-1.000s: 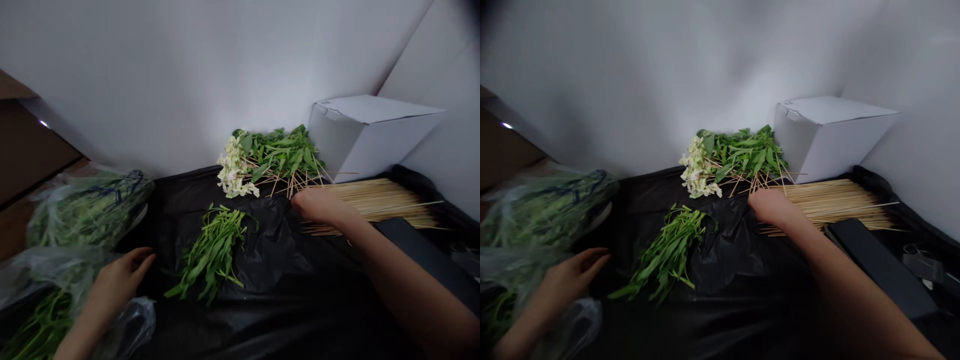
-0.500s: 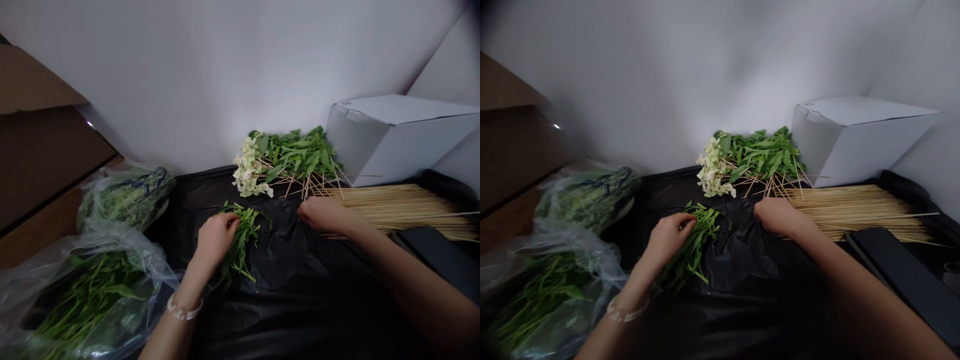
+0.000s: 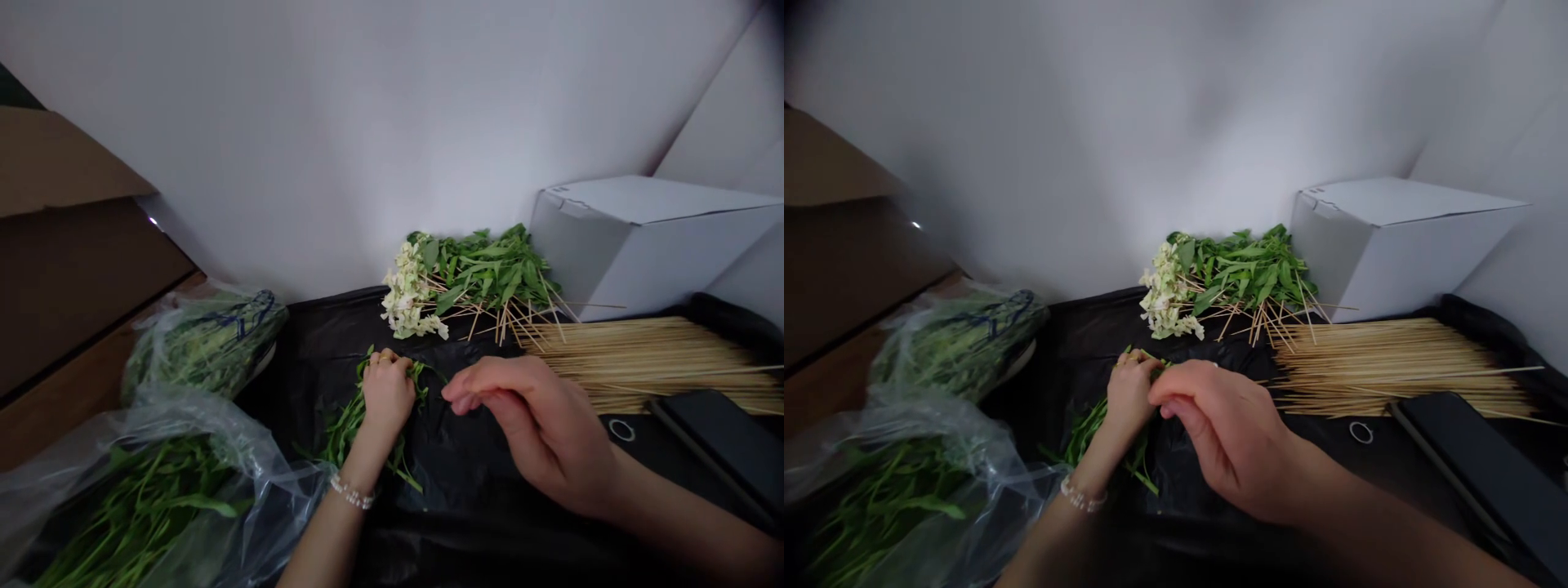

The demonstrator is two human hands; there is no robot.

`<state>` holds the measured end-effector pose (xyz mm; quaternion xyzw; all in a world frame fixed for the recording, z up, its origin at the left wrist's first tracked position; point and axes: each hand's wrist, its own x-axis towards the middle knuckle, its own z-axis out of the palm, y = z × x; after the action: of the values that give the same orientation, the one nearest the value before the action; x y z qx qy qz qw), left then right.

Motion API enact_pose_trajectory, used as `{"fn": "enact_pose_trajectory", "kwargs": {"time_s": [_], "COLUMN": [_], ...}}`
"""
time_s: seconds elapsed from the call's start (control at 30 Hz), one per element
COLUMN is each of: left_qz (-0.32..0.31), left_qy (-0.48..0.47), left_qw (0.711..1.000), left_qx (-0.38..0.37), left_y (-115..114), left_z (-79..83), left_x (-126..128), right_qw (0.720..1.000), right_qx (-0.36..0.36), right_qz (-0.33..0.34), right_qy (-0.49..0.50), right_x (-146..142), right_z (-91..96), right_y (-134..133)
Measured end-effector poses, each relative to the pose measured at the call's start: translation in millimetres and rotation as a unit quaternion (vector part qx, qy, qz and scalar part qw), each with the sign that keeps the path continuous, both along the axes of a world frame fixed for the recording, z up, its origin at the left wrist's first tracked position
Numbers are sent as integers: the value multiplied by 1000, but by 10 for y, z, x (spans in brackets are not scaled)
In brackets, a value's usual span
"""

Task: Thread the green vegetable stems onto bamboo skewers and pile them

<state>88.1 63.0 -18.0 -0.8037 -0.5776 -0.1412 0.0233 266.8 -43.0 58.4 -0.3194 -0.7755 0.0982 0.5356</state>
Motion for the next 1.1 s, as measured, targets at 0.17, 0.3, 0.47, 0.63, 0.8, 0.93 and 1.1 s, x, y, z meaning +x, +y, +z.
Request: {"fn": "enact_pose_trajectory", "kwargs": {"time_s": [0.17, 0.3, 0.47, 0.63, 0.8, 0.93, 1.1], "left_qz": [23, 23, 35, 26, 24, -35, -87], "left_qy": [-10, -26, -36, -25, -61, -281, -694], "left_qw": [1000, 999, 998, 999, 998, 959, 711], "left_qx": [-2, -25, -26, -27, -20, -9, -70], "left_y": [-30, -50, -12, 34, 27, 39, -34], "left_z": [-8, 27, 19, -53, -118, 49, 721], "left_x": [-43, -121, -133, -97, -116, -216, -482], "right_qw": [997, 982, 987, 995, 989, 985, 987], "right_qx": [-72, -99, -62, 19, -1, -12, 0], "right_qz": [-27, -45, -36, -53, -62, -81, -107], "right_qy": [-14, -158, -144, -85, -133, -155, -123], "right_x": [54, 126, 122, 106, 108, 109, 127], "right_z": [-207, -336, -227, -101, -235, -299, -308], "right_y": [350, 573, 473, 344, 457, 501, 484]}}
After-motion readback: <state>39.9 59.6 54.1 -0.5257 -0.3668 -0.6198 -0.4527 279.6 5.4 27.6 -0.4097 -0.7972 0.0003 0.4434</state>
